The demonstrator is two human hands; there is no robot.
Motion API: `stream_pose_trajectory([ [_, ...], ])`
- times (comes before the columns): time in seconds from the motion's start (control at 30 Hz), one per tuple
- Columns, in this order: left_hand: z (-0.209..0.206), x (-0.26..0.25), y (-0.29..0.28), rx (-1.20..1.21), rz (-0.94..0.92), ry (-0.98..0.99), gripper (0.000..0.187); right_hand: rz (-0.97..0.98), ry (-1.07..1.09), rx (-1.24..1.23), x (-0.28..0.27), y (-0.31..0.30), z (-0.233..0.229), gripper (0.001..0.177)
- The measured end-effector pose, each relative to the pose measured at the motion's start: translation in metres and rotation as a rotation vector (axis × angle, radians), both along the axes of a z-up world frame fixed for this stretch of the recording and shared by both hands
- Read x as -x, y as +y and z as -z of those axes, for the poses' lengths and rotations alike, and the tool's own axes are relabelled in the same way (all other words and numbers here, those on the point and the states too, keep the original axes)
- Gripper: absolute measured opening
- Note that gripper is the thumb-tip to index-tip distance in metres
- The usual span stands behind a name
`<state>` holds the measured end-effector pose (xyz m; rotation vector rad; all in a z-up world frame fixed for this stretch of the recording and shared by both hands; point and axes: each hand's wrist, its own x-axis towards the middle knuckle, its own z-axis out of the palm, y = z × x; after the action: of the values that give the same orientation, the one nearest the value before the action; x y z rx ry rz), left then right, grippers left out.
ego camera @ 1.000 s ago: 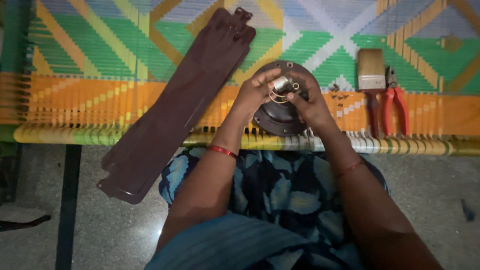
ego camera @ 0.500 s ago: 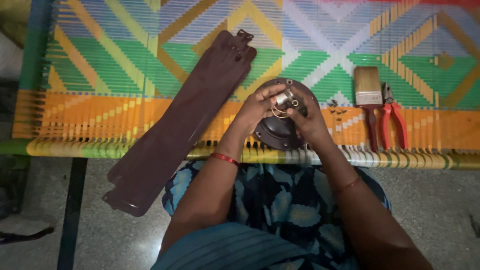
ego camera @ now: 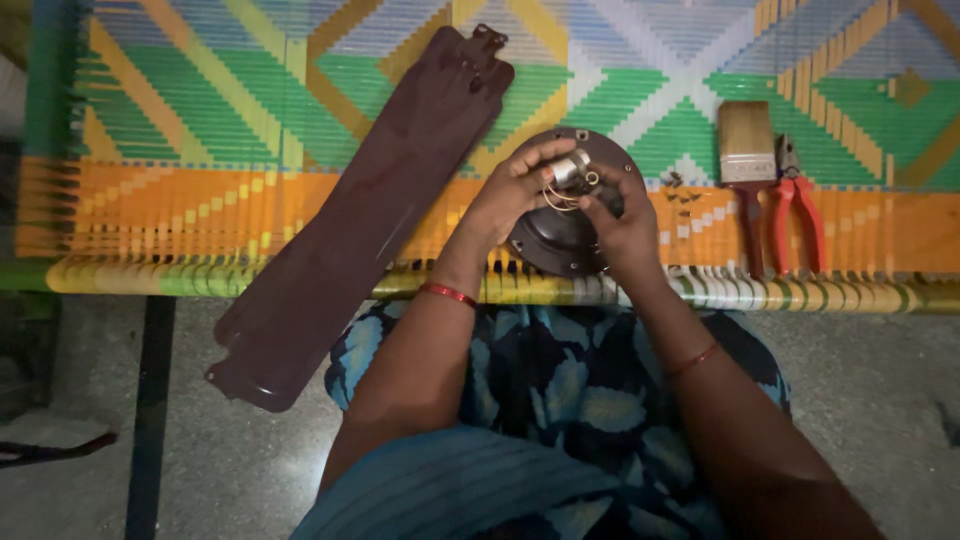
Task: The person sits on the floor and uses a screwdriver to tighten screws on a circular metal electrical component. They repeatedly adjust the component and tighten multiple screws around its perimeter.
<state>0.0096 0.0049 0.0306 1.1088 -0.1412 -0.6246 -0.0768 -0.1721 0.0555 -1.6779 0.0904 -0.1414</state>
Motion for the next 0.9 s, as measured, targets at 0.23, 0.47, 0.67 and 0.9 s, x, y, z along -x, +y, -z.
stream_pose_trajectory([
  [0.23, 0.012, -0.003, -0.005, 0.029, 0.012, -0.027, 0.041, 0.019, -0.032, -0.009, -0.004, -0.006, 0.010, 0.042],
  [0.47, -0.003, -0.002, -0.005, -0.092, -0.010, 0.053, 0.039, -0.029, 0.004, 0.069, -0.010, -0.019, 0.002, 0.048],
  [0.67, -0.012, 0.003, -0.004, -0.068, -0.048, 0.056, 0.040, -0.157, 0.061, -0.056, -0.028, -0.036, 0.004, 0.045],
  [0.9, -0.008, 0.002, -0.008, -0.034, -0.079, -0.030, 0.040, -0.096, 0.092, -0.061, -0.026, -0.039, 0.011, 0.035],
])
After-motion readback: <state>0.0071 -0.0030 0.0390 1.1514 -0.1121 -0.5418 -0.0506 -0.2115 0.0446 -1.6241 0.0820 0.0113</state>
